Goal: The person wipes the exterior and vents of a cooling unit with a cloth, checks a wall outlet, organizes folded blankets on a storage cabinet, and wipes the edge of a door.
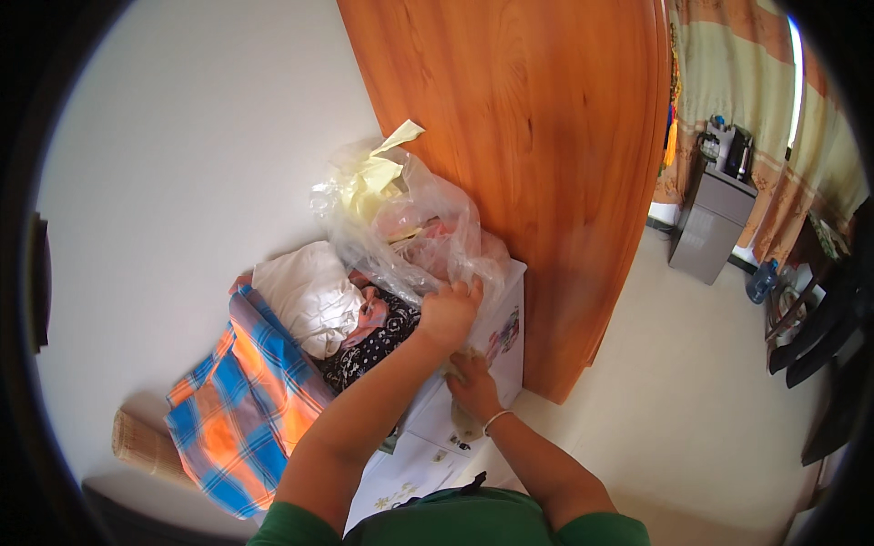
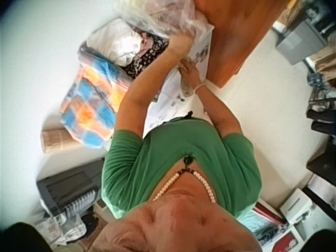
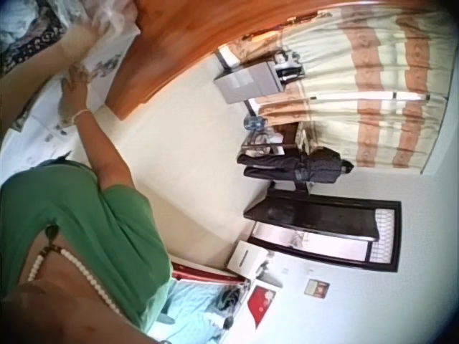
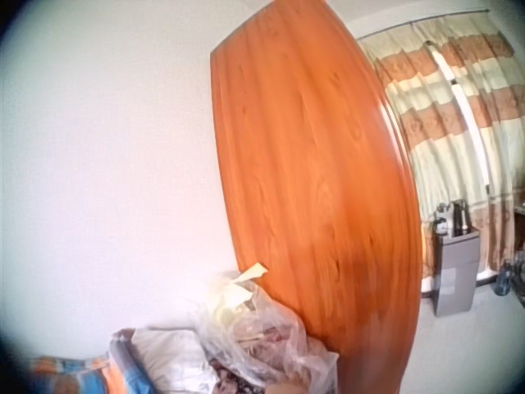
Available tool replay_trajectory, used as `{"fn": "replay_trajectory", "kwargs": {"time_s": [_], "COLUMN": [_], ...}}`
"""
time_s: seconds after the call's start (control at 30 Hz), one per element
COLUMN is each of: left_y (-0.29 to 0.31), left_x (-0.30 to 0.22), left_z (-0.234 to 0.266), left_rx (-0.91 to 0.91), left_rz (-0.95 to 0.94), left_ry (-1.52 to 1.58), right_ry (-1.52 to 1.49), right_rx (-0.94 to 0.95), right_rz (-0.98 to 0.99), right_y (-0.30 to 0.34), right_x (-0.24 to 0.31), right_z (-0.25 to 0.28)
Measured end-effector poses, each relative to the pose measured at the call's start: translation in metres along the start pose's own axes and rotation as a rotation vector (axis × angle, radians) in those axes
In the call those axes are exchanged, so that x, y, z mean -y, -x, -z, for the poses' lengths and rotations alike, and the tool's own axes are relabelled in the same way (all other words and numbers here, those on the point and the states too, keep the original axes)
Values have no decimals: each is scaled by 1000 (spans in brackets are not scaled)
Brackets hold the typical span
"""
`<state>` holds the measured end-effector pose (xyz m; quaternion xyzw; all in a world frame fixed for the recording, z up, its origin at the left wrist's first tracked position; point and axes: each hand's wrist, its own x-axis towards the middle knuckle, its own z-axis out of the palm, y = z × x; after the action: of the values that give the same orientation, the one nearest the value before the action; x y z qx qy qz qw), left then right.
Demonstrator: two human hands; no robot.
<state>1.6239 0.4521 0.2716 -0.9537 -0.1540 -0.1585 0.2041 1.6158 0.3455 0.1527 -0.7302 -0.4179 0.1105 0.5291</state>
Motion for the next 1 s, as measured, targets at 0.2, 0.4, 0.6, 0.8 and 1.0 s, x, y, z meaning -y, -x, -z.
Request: {"fn": "replay_trajectory", "kwargs": {"time_s": [0.2, 0.4, 0.6, 0.8, 1.0], "left_y": [23, 50, 34, -52, -112], "left_x": [14, -72, -174, -285, -374], "left_z": [35, 48, -33, -54, -80], "left_rx": [-292, -282, 358, 622, 646], "left_rz": [5, -289, -402, -751, -996], "left_ry": [-154, 385, 576, 637, 614], "right_ry": [71, 102, -685, -1355, -1162], "right_rx": [516, 349, -533, -998, -1219], "right_rz": [-52, -158, -818, -514, -451], "right_y": [24, 67, 127, 181, 193], "right_x": [-5, -127, -218, -228, -206], "right_z": [27, 142, 275, 383, 418]}}
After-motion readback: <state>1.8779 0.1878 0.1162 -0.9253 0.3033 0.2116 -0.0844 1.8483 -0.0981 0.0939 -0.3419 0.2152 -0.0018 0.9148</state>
